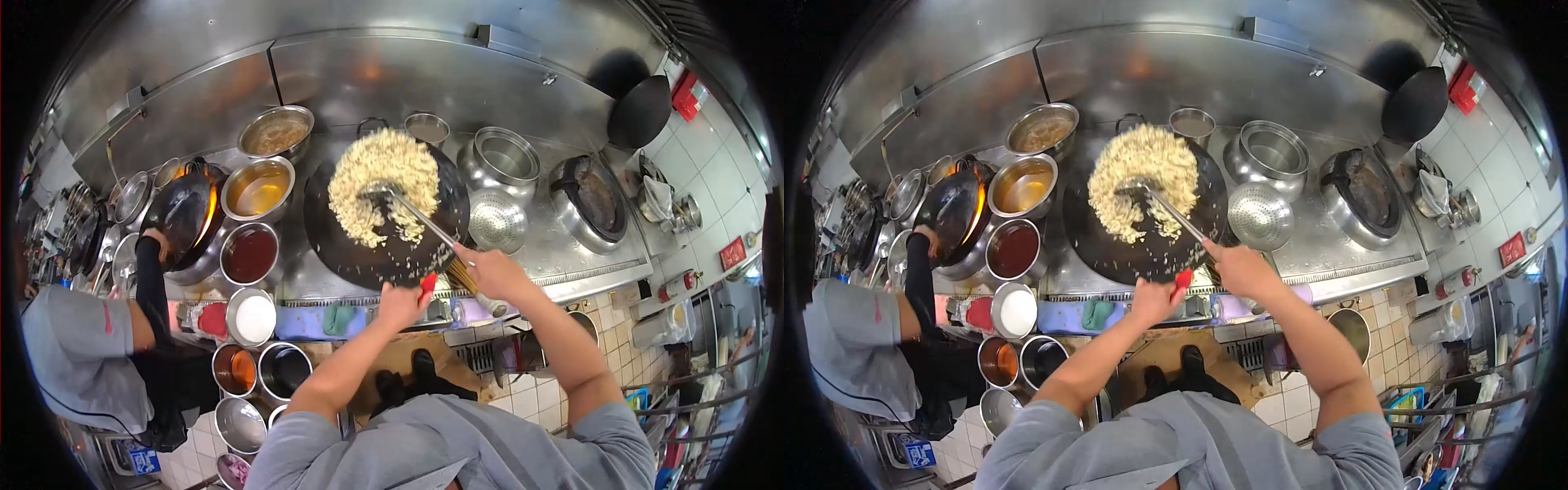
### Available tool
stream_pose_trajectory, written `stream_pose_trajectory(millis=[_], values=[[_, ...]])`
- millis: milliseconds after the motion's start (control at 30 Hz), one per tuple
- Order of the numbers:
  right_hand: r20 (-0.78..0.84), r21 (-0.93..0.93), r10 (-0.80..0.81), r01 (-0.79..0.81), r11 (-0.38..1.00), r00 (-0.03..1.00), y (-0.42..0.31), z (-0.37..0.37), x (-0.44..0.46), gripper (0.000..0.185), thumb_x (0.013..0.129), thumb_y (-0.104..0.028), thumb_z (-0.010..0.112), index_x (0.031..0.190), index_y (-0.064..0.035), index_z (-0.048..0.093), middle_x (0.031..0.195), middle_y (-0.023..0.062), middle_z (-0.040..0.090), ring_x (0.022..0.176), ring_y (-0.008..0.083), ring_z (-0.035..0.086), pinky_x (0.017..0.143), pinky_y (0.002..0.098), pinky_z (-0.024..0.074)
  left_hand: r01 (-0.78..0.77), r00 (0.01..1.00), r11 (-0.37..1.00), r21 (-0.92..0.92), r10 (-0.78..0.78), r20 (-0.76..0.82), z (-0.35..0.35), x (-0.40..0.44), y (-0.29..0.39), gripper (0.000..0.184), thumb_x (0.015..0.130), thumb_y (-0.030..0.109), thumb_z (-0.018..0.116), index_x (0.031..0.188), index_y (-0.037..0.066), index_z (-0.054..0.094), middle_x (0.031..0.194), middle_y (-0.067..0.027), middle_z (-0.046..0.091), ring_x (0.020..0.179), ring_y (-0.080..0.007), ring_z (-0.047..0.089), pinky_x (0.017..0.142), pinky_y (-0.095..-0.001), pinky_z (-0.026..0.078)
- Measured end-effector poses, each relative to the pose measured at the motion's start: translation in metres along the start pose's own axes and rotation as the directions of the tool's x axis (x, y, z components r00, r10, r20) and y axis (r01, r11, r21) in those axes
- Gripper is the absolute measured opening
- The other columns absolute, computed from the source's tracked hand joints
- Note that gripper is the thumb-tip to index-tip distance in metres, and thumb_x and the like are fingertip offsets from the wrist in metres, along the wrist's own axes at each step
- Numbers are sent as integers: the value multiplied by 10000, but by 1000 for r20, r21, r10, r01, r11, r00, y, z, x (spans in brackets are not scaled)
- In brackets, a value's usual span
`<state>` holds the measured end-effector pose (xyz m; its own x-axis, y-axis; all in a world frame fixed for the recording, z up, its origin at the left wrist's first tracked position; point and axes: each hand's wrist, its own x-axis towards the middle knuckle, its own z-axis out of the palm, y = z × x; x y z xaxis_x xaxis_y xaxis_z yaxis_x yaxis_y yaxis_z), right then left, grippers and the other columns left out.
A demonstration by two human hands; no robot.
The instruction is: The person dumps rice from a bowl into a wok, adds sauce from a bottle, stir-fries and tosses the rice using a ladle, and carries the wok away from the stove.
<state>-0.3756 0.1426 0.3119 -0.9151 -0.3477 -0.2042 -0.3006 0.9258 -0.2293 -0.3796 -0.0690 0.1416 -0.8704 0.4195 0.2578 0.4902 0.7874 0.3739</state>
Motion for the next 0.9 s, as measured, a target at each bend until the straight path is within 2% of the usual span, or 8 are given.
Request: stream_pose_trajectory(millis=[67, 200, 333, 467, 567, 667, 767, 900], values=[[-128, 126, 4, 13, 992, 992, 0, 21, -16, 557, 924, -174, 566, 1457, -208, 407, 850, 250, 658, 792, 446, 637, 727, 522, 498, -35, 999, 998, -52, 37, 37, -30, -5, 10, 441, 919, 468, 543, 658, 131, 659, 581, -97, 623, 568, -287, 613, 718, -444, 394], [27, 200, 213, -214, 956, 977, 5, 50, -78, 548, 955, -200, 530, 1475, -241, 365, 855, 247, 649, 805, 443, 641, 735, 537, 496, -131, 988, 991, 13, 132, -75, -57, 47, -31, 439, 910, 474, 562, 612, 157, 619, 572, -53, 616, 532, -275, 574, 728, -409, 380], [50, -200, 129, -116, 973, 990, 136, 71, -95, 534, 994, -196, 448, 1500, -267, 296, 926, 244, 647, 811, 434, 653, 730, 534, 517, -65, 990, 998, -21, 61, -129, -38, 58, -66, 356, 902, 453, 588, 753, 139, 665, 755, -50, 644, 753, -251, 615, 763, -412, 398], [-39, -443, 303, -289, 849, 952, 206, 9, -11, 552, 999, -203, 422, 1512, -304, 247, 946, 209, 653, 894, 375, 671, 731, 478, 539, 76, 989, 989, -124, -90, -114, -27, 52, -71, 343, 903, 444, 595, 921, 114, 686, 936, -67, 621, 976, -268, 589, 820, -415, 410], [-40, -268, 175, -180, 946, 984, 156, 29, 80, 521, 993, -258, 458, 1489, -314, 311, 996, 225, 656, 894, 381, 670, 754, 473, 536, 90, 991, 978, -187, -107, -85, -31, 53, -75, 342, 904, 442, 596, 924, 113, 686, 931, -75, 622, 976, -284, 587, 830, -428, 407], [-15, 94, 288, -285, 954, 958, 48, 66, 109, 481, 976, -258, 480, 1449, -248, 395, 1014, 249, 661, 894, 419, 655, 812, 524, 510, 84, 994, 972, -219, -99, -56, -33, 50, -71, 341, 909, 437, 592, 912, 108, 682, 927, -76, 622, 969, -286, 588, 837, -436, 397], [-6, 26, 169, -169, 985, 986, 32, 111, 74, 481, 969, -235, 481, 1442, -194, 403, 981, 244, 670, 882, 424, 655, 826, 542, 498, 98, 993, 980, -174, -109, -55, -39, 52, -65, 336, 906, 434, 597, 896, 109, 679, 919, -73, 625, 969, -280, 588, 832, -432, 391], [-2, 60, 134, -134, 989, 991, 65, 64, 0, 481, 964, -238, 491, 1434, -171, 417, 975, 223, 677, 856, 424, 654, 804, 533, 506, 103, 993, 991, -82, -106, -43, -43, 52, -63, 347, 926, 445, 566, 896, 116, 674, 910, -70, 630, 956, -273, 594, 819, -433, 384]])
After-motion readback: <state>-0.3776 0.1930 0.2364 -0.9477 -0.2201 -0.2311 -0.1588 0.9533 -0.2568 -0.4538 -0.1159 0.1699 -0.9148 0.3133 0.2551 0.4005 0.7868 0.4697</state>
